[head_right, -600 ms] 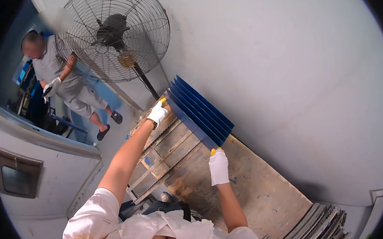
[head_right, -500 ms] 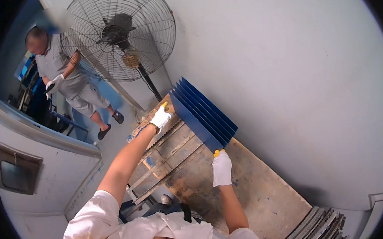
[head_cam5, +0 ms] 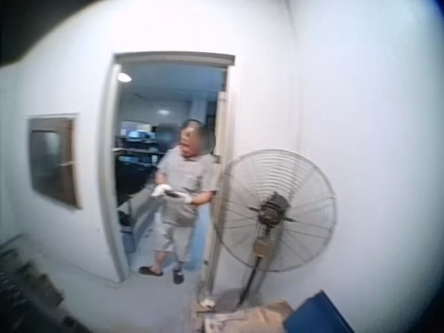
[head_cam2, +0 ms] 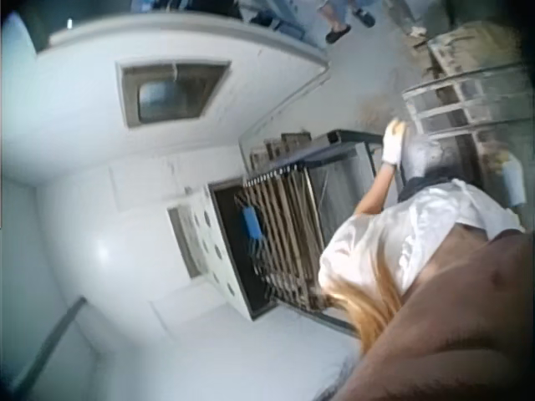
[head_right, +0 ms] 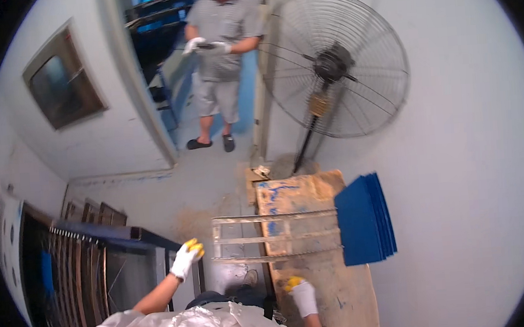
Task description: The person repeatedly picks up blue rectangular plates from a metal rack and stacks them onto a wooden pallet. The task involves a continuous loop of reaching into the rack, retrieving a plate, and placing it on the growing stack on the pallet.
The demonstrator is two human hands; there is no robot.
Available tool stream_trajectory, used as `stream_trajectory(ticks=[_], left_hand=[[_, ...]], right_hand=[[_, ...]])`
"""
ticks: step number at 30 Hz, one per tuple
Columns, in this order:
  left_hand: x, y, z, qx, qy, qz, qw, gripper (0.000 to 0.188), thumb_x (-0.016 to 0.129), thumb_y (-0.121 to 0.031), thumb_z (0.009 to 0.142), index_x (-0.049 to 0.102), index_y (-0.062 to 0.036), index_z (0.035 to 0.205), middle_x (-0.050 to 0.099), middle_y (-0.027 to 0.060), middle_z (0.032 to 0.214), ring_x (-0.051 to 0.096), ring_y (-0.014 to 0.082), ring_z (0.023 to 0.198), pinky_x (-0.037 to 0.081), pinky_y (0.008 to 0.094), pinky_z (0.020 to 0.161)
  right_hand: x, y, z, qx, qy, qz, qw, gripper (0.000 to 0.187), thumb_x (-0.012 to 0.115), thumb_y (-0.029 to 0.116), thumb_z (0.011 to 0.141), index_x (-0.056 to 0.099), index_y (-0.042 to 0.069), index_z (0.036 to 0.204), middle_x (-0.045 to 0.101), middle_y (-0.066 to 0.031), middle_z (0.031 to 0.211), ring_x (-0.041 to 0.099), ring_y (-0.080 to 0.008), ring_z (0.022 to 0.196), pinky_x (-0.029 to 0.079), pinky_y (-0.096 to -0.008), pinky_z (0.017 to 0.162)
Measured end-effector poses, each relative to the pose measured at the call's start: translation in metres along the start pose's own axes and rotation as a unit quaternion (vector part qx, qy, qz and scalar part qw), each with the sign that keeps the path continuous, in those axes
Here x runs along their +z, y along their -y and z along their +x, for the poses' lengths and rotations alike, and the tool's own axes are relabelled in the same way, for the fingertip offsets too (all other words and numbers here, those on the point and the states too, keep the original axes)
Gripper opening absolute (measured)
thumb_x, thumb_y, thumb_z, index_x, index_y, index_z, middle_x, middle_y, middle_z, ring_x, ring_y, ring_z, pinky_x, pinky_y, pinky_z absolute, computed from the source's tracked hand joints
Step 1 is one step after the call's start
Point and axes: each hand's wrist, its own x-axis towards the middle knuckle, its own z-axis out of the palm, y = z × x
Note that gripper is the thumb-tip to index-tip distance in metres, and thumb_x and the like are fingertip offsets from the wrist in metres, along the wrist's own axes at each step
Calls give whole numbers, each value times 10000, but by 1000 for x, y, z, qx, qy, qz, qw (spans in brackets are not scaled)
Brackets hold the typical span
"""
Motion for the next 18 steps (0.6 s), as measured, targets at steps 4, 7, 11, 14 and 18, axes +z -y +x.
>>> stream_trajectory(ticks=[4,7,11,14,18], left_hand=[[-109,48,-106,-51,-268,-40,961,312,511,-9,793,454,-9,1100,549,102,961,558,189,840,501,294,717],[-145,64,-178,-30,-375,-134,917,292,469,41,788,460,-16,1073,572,122,900,578,186,737,515,286,654],[-177,86,-245,-8,-442,-216,871,284,456,24,795,457,-8,1077,585,137,894,589,190,701,508,265,620],[-187,84,-289,39,-442,-248,861,282,446,0,803,456,10,1085,582,151,900,589,201,730,498,252,647],[-230,122,-335,57,-484,-215,846,276,442,-4,813,458,7,1088,579,137,925,585,195,759,497,261,662]], right_hand=[[17,139,31,17,69,240,968,268,522,269,794,582,105,997,602,-159,858,581,-295,797,465,-350,703],[62,184,41,-63,171,135,974,282,508,298,800,576,119,1007,600,-149,882,570,-308,821,461,-363,698],[83,259,33,-107,247,69,961,280,501,317,802,580,138,1002,602,-131,890,567,-310,824,459,-364,701],[101,282,14,-150,319,230,907,317,552,266,780,558,115,1058,592,-133,949,569,-253,874,441,-316,761],[48,383,-41,-164,318,87,930,376,582,207,763,517,85,1113,566,-132,1007,554,-232,900,419,-307,799]])
